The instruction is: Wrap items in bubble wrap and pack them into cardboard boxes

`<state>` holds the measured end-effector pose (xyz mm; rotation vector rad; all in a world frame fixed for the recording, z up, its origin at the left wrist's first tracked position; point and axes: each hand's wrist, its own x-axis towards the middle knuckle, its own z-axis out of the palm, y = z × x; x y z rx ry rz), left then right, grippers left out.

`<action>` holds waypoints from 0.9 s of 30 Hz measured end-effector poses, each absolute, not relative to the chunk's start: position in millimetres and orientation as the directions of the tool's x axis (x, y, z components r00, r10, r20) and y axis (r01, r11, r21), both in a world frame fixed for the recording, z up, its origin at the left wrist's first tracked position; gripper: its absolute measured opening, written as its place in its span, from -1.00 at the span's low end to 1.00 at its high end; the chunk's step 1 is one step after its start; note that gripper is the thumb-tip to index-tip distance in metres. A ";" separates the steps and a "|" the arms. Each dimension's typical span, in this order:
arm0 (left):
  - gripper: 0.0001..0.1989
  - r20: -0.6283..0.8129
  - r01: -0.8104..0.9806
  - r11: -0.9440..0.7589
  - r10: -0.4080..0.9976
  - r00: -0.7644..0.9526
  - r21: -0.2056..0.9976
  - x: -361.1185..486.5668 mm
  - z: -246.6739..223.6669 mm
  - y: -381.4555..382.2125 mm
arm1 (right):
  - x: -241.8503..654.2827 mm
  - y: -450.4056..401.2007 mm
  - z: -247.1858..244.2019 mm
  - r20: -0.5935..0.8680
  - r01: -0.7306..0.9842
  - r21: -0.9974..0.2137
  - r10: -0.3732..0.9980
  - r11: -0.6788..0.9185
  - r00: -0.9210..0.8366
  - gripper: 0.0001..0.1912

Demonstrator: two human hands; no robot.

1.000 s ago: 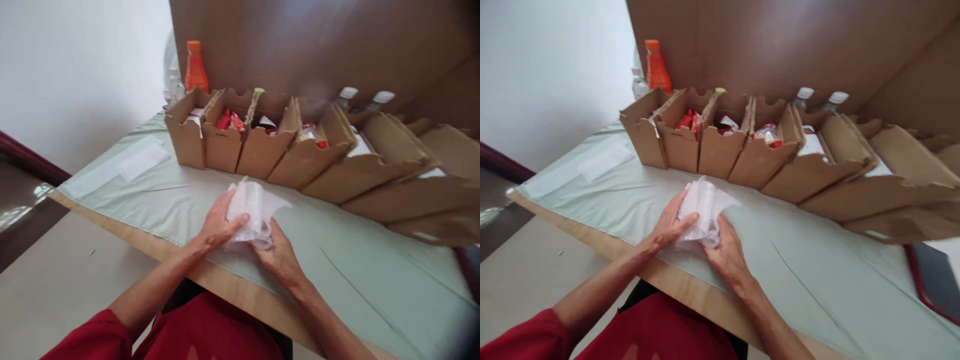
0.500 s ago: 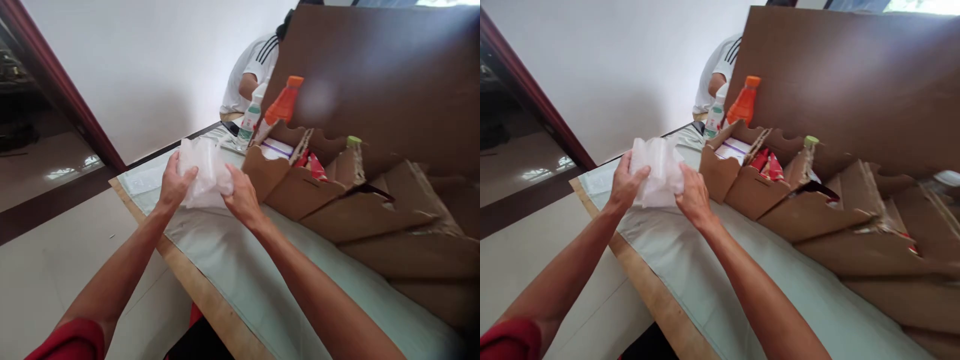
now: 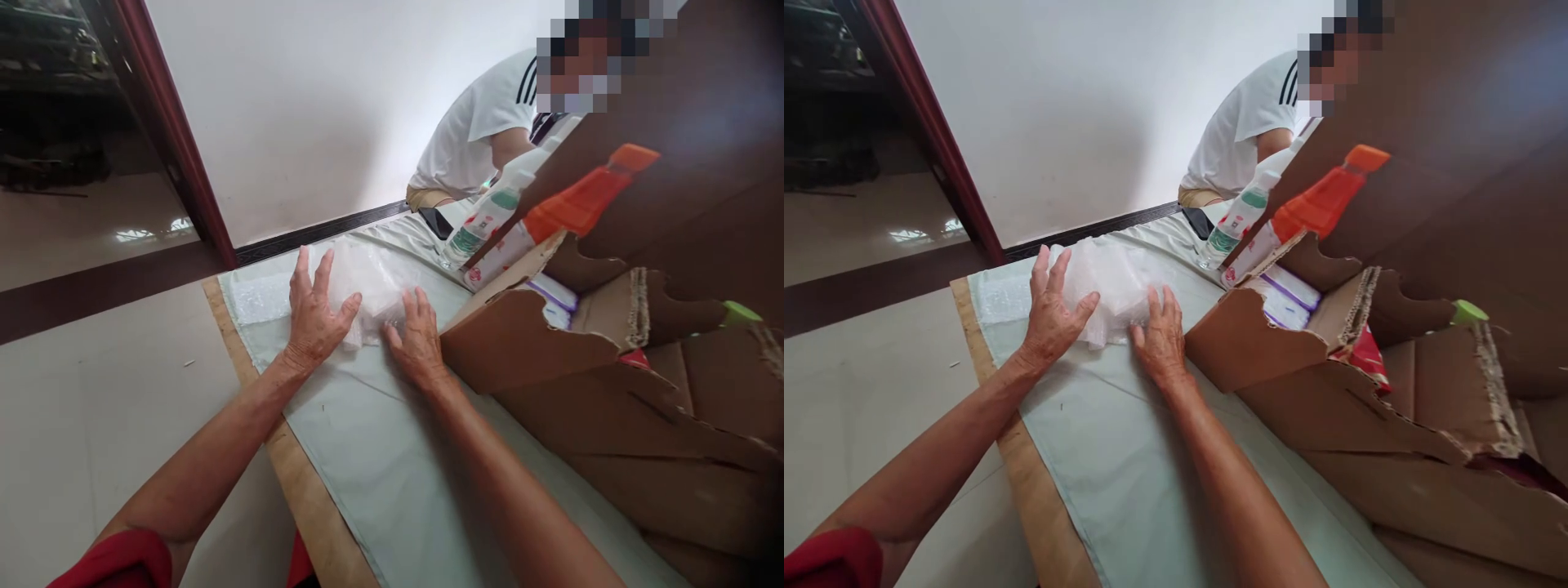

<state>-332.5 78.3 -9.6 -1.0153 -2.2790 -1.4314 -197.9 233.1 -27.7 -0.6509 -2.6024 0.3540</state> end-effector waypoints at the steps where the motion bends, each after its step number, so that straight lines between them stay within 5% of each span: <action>1: -0.28 0.530 0.671 0.298 0.434 -0.729 0.679 -334.4 -10.3 78.7 | -205.9 239.7 -28.0 0.349 0.390 -0.346 0.503 0.854 -0.791 -0.25; 5: -0.37 0.361 0.565 0.443 0.464 -0.809 0.697 -344.1 -13.7 77.4 | -220.0 252.7 -28.4 0.364 0.397 -0.361 0.520 0.844 -0.773 -0.23; 13: -0.36 0.326 0.506 0.425 0.428 -0.843 0.751 -351.3 -10.4 72.9 | -226.1 238.3 -35.7 0.375 0.349 -0.401 0.500 0.847 -0.781 -0.20; 27: -0.28 0.516 0.560 0.264 0.221 -0.828 0.785 -353.4 -5.1 63.7 | -150.5 193.3 -23.4 0.449 0.258 -0.365 0.412 0.895 -0.793 -0.32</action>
